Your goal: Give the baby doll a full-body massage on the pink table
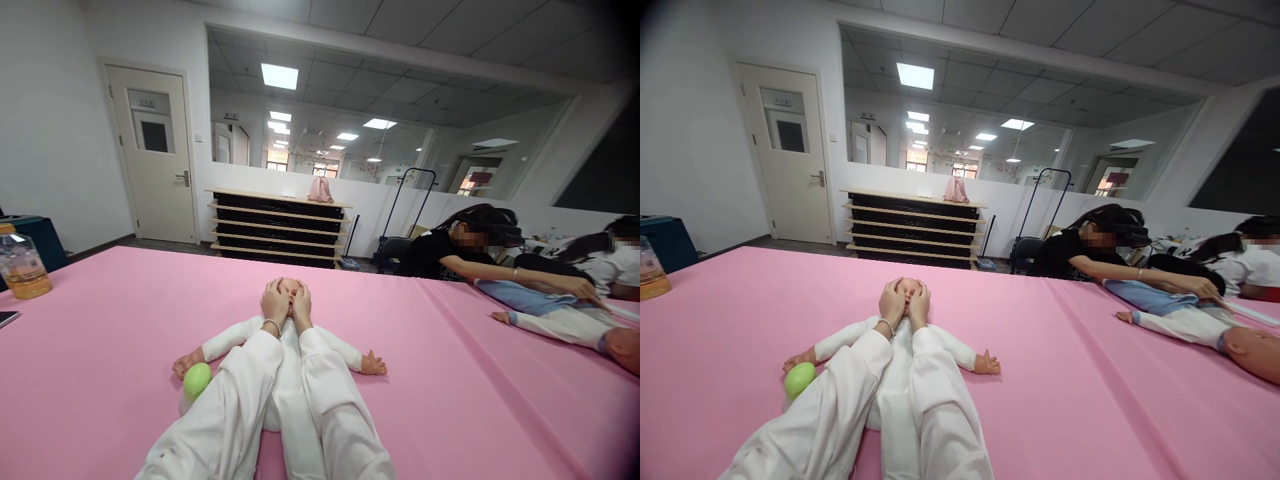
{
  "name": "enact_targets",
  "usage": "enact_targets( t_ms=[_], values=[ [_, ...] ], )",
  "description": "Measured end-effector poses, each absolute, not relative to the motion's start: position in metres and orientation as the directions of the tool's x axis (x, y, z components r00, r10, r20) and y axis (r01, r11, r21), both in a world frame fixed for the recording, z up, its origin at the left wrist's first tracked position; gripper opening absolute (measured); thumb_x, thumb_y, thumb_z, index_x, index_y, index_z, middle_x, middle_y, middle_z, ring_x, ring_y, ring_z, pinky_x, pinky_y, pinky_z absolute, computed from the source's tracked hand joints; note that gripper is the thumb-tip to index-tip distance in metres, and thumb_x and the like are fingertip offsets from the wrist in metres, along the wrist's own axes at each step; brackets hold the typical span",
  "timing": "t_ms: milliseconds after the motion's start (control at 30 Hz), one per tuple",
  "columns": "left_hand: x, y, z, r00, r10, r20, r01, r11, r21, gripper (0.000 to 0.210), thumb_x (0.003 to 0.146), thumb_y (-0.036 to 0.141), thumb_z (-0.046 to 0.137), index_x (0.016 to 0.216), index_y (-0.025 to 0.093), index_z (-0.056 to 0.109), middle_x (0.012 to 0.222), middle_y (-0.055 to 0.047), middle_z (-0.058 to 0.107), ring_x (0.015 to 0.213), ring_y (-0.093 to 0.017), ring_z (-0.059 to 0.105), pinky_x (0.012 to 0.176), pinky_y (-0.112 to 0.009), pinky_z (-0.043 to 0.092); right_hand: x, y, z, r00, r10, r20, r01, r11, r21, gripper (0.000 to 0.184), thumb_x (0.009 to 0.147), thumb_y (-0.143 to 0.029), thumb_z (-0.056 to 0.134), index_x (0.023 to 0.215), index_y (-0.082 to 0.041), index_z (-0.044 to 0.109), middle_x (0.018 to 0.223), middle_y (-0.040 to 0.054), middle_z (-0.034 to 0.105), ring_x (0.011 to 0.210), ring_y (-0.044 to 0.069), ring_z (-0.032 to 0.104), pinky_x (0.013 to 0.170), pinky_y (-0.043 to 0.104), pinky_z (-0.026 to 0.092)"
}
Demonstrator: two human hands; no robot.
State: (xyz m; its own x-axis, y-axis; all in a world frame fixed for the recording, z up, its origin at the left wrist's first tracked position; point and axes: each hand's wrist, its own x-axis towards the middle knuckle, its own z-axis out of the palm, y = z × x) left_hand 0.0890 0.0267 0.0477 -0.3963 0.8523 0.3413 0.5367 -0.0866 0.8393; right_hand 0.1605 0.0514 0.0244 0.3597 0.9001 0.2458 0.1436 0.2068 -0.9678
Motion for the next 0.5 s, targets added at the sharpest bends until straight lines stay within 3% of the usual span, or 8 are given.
enact_targets(
  t_ms=[133, 233, 400, 500],
  values=[
    [0.091, 0.023, 0.049, -0.377, 0.849, 0.37, 0.559, -0.109, 0.822, 0.035, 0.076, 0.026, 0.049, 0.11, 0.026, 0.055, 0.118, -0.002, 0.054, 0.106, -0.019, 0.051, 0.09, -0.028, 0.037, 0.162, 0.045, 0.022, 0.343, 0.898, 0.276, 0.136, 0.243, -0.96, 0.041, 0.07, -0.034, 0.046, 0.109, -0.024, 0.053, 0.115, 0.0063, 0.048, 0.105, 0.019, 0.048, 0.091, 0.029, 0.035],
    [0.091, 0.027, 0.047, -0.386, 0.85, 0.359, 0.551, -0.1, 0.829, 0.033, 0.078, 0.032, 0.047, 0.109, 0.027, 0.056, 0.117, -0.002, 0.055, 0.104, -0.02, 0.052, 0.087, -0.028, 0.039, 0.161, 0.047, 0.021, 0.358, 0.892, 0.276, 0.136, 0.243, -0.961, 0.041, 0.069, -0.038, 0.05, 0.106, -0.024, 0.054, 0.113, 0.0068, 0.05, 0.102, 0.02, 0.05, 0.089, 0.03, 0.038],
    [0.089, 0.034, 0.043, -0.405, 0.85, 0.337, 0.528, -0.084, 0.845, 0.033, 0.084, 0.024, 0.034, 0.106, 0.026, 0.057, 0.114, -0.002, 0.057, 0.102, -0.018, 0.053, 0.082, -0.028, 0.041, 0.162, 0.059, 0.018, 0.398, 0.878, 0.265, 0.137, 0.229, -0.964, 0.034, 0.076, -0.029, 0.035, 0.101, -0.022, 0.056, 0.111, 0.0063, 0.053, 0.105, 0.02, 0.048, 0.092, 0.032, 0.036],
    [0.09, 0.031, 0.044, -0.392, 0.849, 0.354, 0.533, -0.104, 0.839, 0.033, 0.082, 0.021, 0.036, 0.107, 0.025, 0.057, 0.116, -0.002, 0.056, 0.104, -0.019, 0.052, 0.085, -0.029, 0.04, 0.162, 0.06, 0.015, 0.406, 0.873, 0.269, 0.136, 0.234, -0.963, 0.036, 0.075, -0.025, 0.033, 0.102, -0.021, 0.056, 0.112, 0.0064, 0.054, 0.107, 0.019, 0.047, 0.093, 0.032, 0.035]
  ],
)
